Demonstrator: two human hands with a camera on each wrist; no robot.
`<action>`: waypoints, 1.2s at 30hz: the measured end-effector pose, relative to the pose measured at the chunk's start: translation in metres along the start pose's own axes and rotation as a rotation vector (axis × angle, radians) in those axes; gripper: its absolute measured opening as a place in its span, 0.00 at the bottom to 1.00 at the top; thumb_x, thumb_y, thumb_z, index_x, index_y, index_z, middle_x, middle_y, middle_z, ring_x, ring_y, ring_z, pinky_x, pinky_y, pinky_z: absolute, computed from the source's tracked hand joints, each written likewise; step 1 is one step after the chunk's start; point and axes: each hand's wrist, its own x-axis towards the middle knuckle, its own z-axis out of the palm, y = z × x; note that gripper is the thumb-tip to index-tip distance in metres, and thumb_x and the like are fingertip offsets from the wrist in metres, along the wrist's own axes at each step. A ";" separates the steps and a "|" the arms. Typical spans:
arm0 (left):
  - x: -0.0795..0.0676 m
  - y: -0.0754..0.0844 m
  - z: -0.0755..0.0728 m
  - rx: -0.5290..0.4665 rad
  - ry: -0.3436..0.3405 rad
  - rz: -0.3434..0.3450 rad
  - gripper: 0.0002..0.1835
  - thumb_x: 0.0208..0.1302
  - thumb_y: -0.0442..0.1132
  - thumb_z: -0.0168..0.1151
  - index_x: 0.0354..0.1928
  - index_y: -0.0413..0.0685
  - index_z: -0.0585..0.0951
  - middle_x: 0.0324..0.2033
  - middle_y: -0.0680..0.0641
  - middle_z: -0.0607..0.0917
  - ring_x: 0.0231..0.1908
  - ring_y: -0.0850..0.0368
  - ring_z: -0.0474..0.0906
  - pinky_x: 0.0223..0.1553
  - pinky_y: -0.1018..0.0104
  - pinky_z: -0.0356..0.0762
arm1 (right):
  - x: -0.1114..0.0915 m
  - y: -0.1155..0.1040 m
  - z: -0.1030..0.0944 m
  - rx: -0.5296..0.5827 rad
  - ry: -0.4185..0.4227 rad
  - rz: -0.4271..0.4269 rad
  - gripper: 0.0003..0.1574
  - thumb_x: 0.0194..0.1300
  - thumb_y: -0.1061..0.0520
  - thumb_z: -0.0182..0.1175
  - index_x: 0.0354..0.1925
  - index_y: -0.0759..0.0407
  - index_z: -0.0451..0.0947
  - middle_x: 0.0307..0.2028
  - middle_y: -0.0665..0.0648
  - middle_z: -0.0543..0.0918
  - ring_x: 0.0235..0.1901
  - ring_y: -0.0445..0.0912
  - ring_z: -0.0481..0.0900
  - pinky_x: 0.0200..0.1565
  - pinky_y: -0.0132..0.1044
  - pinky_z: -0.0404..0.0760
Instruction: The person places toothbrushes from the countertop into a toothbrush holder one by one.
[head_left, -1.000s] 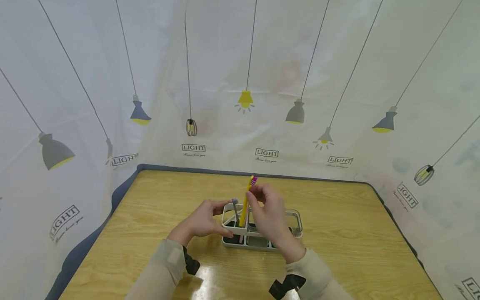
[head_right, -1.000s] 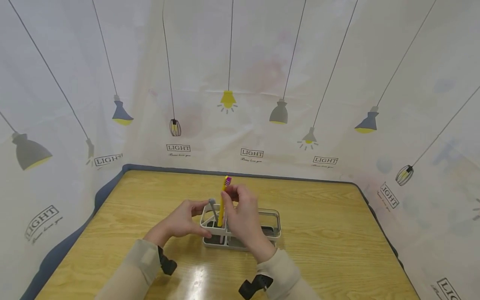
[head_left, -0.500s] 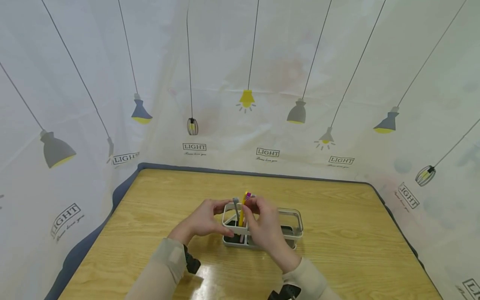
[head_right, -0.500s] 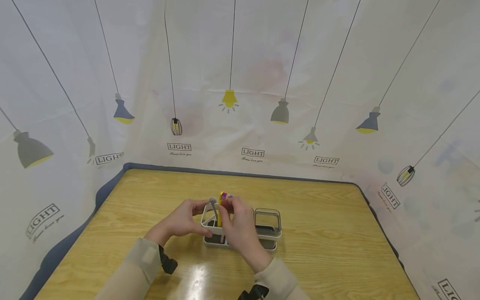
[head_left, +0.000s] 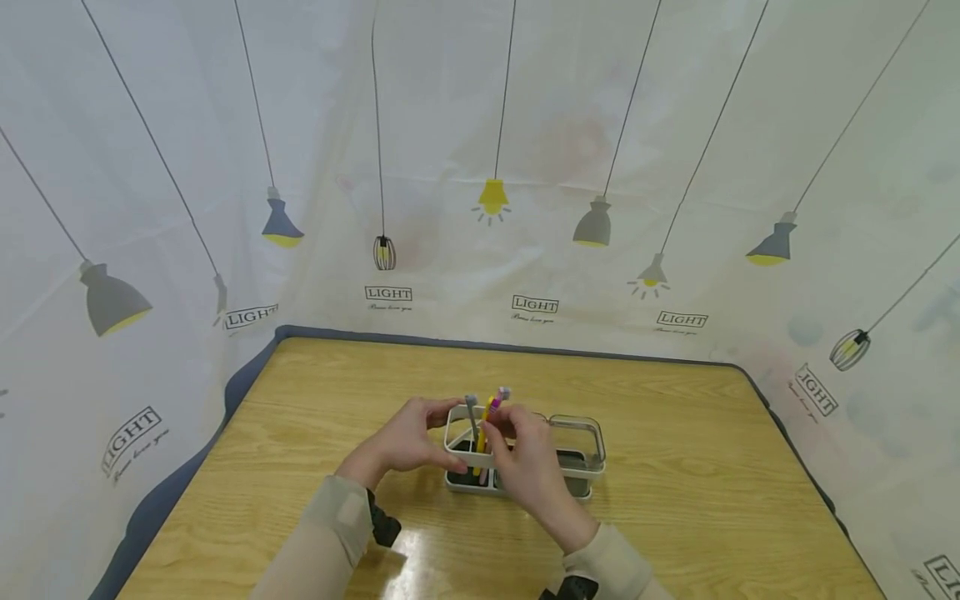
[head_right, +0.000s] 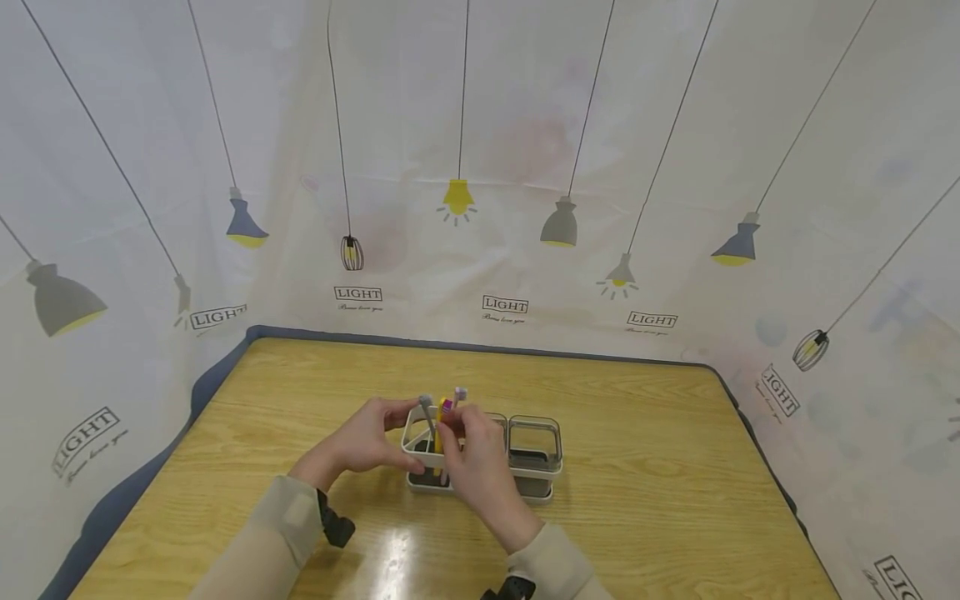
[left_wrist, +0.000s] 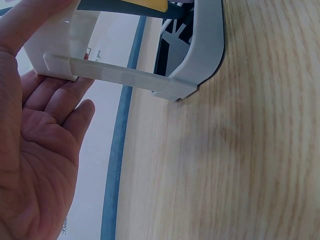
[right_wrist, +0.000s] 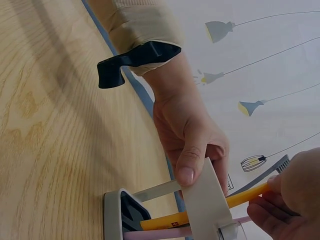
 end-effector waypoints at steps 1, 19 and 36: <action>0.000 0.000 0.000 -0.003 -0.002 0.000 0.53 0.48 0.43 0.90 0.77 0.44 0.72 0.71 0.45 0.76 0.72 0.39 0.71 0.71 0.40 0.67 | 0.000 0.000 0.000 -0.002 -0.003 0.001 0.05 0.70 0.68 0.69 0.43 0.64 0.83 0.39 0.56 0.86 0.38 0.45 0.86 0.42 0.37 0.89; 0.001 0.005 0.000 0.020 -0.009 -0.012 0.53 0.48 0.46 0.89 0.77 0.47 0.72 0.72 0.46 0.76 0.72 0.39 0.69 0.71 0.39 0.66 | -0.001 0.005 -0.006 0.021 -0.019 0.099 0.04 0.70 0.66 0.70 0.43 0.65 0.86 0.37 0.55 0.88 0.35 0.43 0.86 0.36 0.34 0.87; -0.003 0.005 0.003 0.042 0.023 -0.034 0.57 0.45 0.46 0.91 0.78 0.45 0.70 0.73 0.44 0.75 0.71 0.41 0.71 0.70 0.44 0.70 | 0.000 0.017 -0.030 0.020 0.031 0.188 0.09 0.70 0.64 0.71 0.46 0.66 0.85 0.40 0.56 0.87 0.39 0.46 0.86 0.43 0.41 0.88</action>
